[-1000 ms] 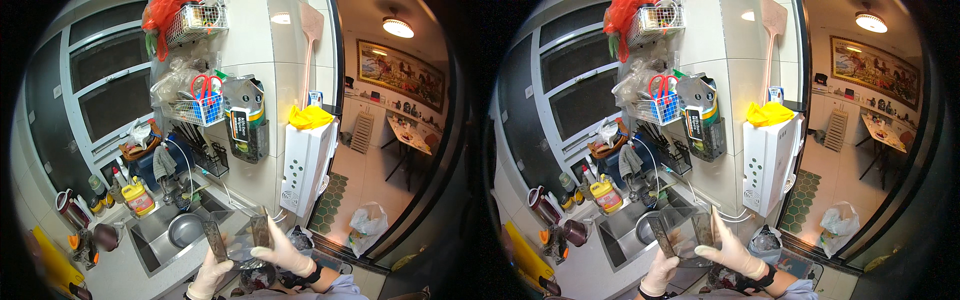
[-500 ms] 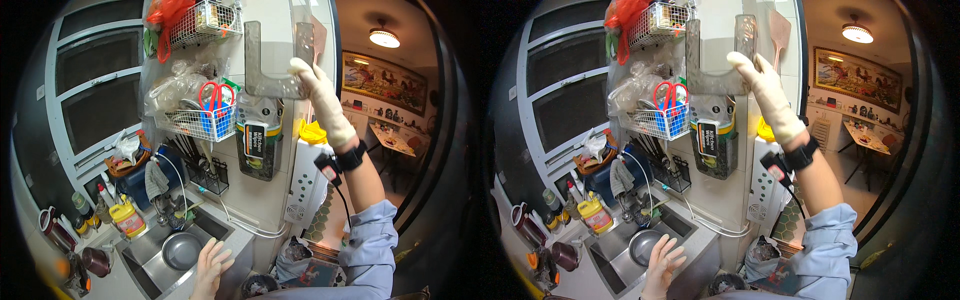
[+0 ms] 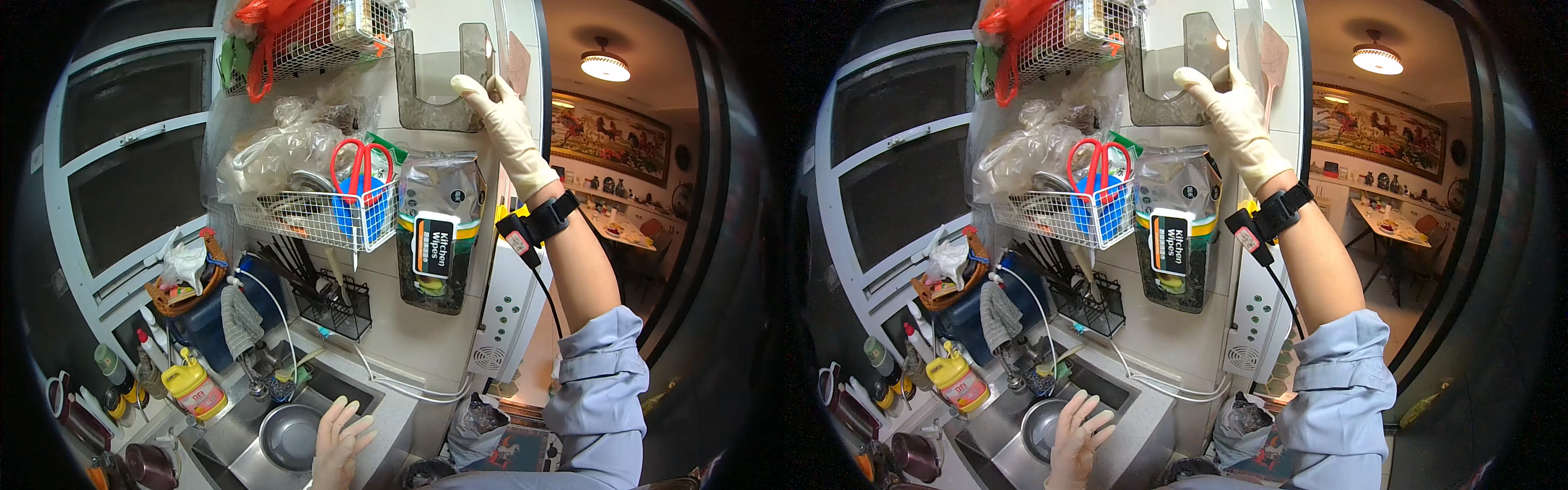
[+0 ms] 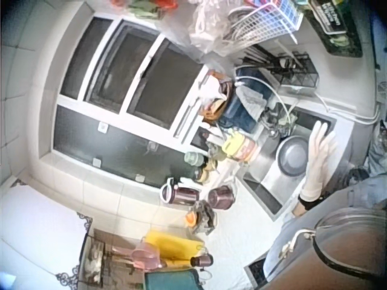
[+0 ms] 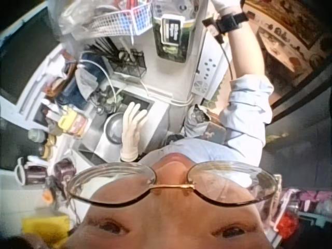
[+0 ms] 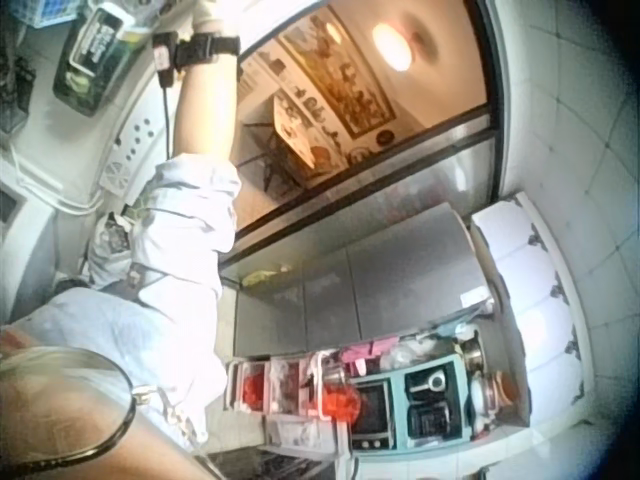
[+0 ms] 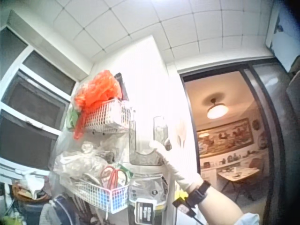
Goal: The person removes a transparent wall-mounted holder, wipes the wall surface, rinses and dries the holder, then reattaches it to the wall. They handle a cloth, the holder, and the wall surface during the process.
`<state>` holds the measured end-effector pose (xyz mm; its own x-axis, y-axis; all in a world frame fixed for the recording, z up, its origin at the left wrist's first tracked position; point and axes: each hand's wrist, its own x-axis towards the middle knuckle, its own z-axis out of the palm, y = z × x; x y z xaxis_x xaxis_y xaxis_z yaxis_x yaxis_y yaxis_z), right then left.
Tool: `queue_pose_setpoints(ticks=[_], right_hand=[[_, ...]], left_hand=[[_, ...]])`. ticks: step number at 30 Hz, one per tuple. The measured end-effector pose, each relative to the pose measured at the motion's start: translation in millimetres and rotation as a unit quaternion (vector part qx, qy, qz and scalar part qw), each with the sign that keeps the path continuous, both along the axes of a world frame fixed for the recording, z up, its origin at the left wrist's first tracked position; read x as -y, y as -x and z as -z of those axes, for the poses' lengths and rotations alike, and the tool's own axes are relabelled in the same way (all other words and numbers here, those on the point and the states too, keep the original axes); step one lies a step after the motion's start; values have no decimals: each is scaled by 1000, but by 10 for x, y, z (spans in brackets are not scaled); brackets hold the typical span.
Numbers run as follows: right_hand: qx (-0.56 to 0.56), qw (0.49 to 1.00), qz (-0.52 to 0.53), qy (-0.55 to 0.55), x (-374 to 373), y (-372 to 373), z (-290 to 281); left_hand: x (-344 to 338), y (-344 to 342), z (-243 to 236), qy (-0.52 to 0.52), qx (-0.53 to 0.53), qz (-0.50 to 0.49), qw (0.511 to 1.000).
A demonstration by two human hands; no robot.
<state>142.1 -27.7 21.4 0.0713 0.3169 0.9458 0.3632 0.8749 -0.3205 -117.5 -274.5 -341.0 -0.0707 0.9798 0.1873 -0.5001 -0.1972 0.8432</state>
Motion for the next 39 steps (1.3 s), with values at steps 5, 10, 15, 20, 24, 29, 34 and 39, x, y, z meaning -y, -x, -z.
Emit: queue_pose_setpoints(ticks=[5, 10, 15, 20, 24, 29, 34, 39], right_hand=[[-11, 999, -33, 2, -91, -17, 19], [-16, 999, -33, -5, -159, -29, 5], [-7, 1000, -15, -8, -156, -22, 9], [-4, 1000, -20, 12, -95, -8, 0], [4, 999, 20, 30, -52, 7, -16], [1, 999, 41, 32, -26, 30, -16], [-8, 999, 22, 36, -23, 50, -9], [-5, 999, 29, 26, -30, 46, -16]], left_hand=[[-30, 79, 1, 19, 63, 31, 997], [-85, 147, 42, 2, 15, 22, 1000], [-55, 168, 32, 5, 8, 18, 1000], [6, 178, -26, 8, -2, 9, 1000], [15, 205, -12, 8, 1, 8, 1000], [3, 258, 59, -2, 17, 14, 1000], [26, 300, 89, -9, 23, 17, 1000], [49, 327, 72, -13, 15, 14, 1000]])
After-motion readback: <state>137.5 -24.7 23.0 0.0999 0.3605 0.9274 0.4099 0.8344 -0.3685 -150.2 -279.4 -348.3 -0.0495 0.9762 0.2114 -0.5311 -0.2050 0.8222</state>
